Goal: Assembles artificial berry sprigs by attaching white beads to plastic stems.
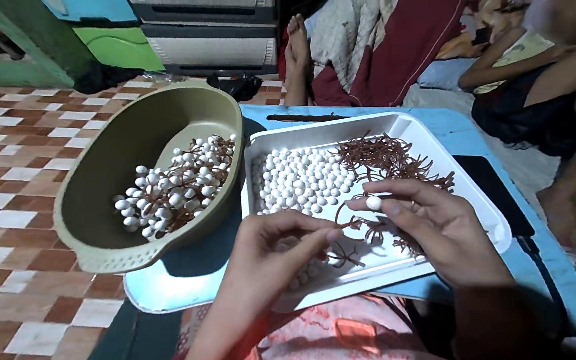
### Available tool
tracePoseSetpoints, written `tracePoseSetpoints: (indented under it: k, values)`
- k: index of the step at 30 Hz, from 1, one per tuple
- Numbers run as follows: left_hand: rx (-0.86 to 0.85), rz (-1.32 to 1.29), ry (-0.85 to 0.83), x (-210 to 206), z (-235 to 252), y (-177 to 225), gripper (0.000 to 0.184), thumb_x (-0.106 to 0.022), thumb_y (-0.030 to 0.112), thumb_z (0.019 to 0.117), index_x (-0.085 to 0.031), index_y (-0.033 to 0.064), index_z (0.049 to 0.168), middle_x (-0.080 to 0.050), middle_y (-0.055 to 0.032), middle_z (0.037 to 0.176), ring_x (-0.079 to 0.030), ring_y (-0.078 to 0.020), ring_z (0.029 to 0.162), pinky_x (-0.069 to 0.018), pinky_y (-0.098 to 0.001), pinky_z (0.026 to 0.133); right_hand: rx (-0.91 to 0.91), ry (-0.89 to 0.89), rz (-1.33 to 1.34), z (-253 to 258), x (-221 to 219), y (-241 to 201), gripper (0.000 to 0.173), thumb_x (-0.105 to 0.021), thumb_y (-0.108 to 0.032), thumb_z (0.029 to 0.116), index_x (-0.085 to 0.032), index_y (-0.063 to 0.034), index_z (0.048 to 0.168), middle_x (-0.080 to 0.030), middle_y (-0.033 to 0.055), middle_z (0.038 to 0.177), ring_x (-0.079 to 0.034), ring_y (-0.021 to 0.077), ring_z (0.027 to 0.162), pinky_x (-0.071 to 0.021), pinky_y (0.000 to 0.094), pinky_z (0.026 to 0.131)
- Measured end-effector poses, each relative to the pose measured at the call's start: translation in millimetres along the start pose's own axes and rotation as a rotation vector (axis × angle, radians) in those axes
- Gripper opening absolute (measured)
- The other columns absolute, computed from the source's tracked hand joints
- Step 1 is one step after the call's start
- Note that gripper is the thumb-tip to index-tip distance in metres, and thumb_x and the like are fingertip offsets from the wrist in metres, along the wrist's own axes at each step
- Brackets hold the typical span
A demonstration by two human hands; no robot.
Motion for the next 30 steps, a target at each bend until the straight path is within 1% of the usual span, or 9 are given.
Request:
tracePoseSetpoints:
  k: [3,8,13,16,18,20,23,25,30]
  values:
    - [0.003,-0.019,0.011,-0.3,-0.9,-0.5,0.008,-0.073,0.01,0.0901,-0.08,0.0114,0.092,-0.074,0.006,0.08,-0.069,-0.0017,0.068,-0.0594,-0.017,0.065,0.01,-0.003,-0.016,0.4,0.6,0.1,0.025,-0.052,-0.013,0.1046,-0.073,-0.0136,0.118,-0.077,-0.0042,0.109,-0.072,0.0045,0.101,-0.0589,0.0182,0.085]
    - [0.01,-0.002,-0.005,-0.6,-0.5,-0.3,0.008,-0.072,0.011,0.0905,-0.08,0.0123,0.092,-0.074,0.0065,0.079,-0.068,-0.0015,0.067,-0.0589,-0.0169,0.065,-0.054,-0.025,0.006,-0.6,-1.5,0.5,0.018,-0.058,-0.017,0.1036,-0.067,-0.0167,0.119,-0.078,-0.0041,0.105,-0.073,0.0028,0.096,-0.0588,0.0156,0.078]
    - [0.01,0.01,0.002,-0.7,-1.0,-1.0,0.008,-0.072,0.013,0.0914,-0.08,0.0123,0.092,-0.074,0.0058,0.079,-0.069,-0.0021,0.069,-0.059,-0.0172,0.066,-0.115,-0.05,0.025,-0.9,-3.5,1.8,0.018,-0.049,-0.019,0.1076,-0.063,-0.0163,0.118,-0.078,-0.0024,0.108,-0.074,0.0048,0.099,-0.0591,0.0173,0.082]
    - [0.011,0.004,0.007,-0.5,-1.4,-2.1,0.008,-0.073,0.013,0.0909,-0.081,0.0125,0.093,-0.075,0.0059,0.08,-0.069,-0.0021,0.069,-0.0588,-0.0169,0.066,-0.105,-0.045,0.019,-0.7,-3.3,2.9,0.022,-0.044,-0.016,0.1085,-0.065,-0.014,0.115,-0.077,-0.0022,0.106,-0.073,0.0064,0.1,-0.0599,0.0209,0.086]
    - [0.011,-0.021,0.007,-0.5,-1.0,-2.7,0.008,-0.073,0.012,0.0907,-0.081,0.0119,0.092,-0.075,0.0054,0.079,-0.069,-0.0025,0.069,-0.0597,-0.0176,0.066,-0.072,-0.03,-0.006,-0.3,-1.7,4.7,0.022,-0.047,-0.018,0.1079,-0.069,-0.0146,0.109,-0.077,-0.0036,0.103,-0.072,0.0058,0.099,-0.0595,0.0207,0.085]
    - [0.014,-0.028,0.0,-0.4,-0.8,-2.9,0.009,-0.072,0.011,0.091,-0.081,0.0114,0.092,-0.075,0.0053,0.079,-0.069,-0.0022,0.068,-0.0596,-0.0174,0.066,-0.043,-0.023,-0.056,0.4,-0.2,6.0,0.021,-0.052,-0.021,0.106,-0.072,-0.017,0.104,-0.075,-0.007,0.099,-0.07,0.002,0.092,-0.0577,0.017,0.08]
    - [0.019,-0.027,-0.007,-0.6,-0.9,-2.9,0.008,-0.073,0.012,0.0912,-0.081,0.012,0.093,-0.075,0.0052,0.079,-0.07,-0.0027,0.068,-0.0598,-0.0178,0.066,-0.019,-0.015,-0.059,0.8,0.4,4.3,0.013,-0.064,-0.019,0.0986,-0.074,-0.018,0.107,-0.073,-0.0112,0.096,-0.069,-0.0015,0.087,-0.058,0.0153,0.079]
    - [0.012,-0.012,-0.006,-0.9,-1.1,-2.9,0.008,-0.072,0.014,0.0914,-0.081,0.013,0.093,-0.075,0.006,0.08,-0.069,-0.0024,0.068,-0.0596,-0.0174,0.066,-0.005,-0.016,-0.041,0.8,0.6,4.0,0.016,-0.07,-0.015,0.0935,-0.074,-0.0164,0.11,-0.073,-0.0113,0.097,-0.069,-0.0011,0.088,-0.0588,0.0168,0.082]
    - [0.005,-0.002,0.003,-1.0,-1.6,-2.3,0.008,-0.072,0.013,0.0913,-0.081,0.0124,0.092,-0.075,0.0059,0.08,-0.069,-0.0019,0.069,-0.0593,-0.0167,0.066,-0.021,-0.012,-0.016,1.1,-0.2,2.8,0.018,-0.076,-0.014,0.086,-0.074,-0.0174,0.103,-0.074,-0.011,0.094,-0.071,0.0001,0.084,-0.0602,0.0178,0.079]
Point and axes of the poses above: each hand's wrist, its own z-axis towards the middle knuckle, its own x-axis out of the back of the hand, y = z × x, the point moved 4 cm from there along z, towards the middle knuckle
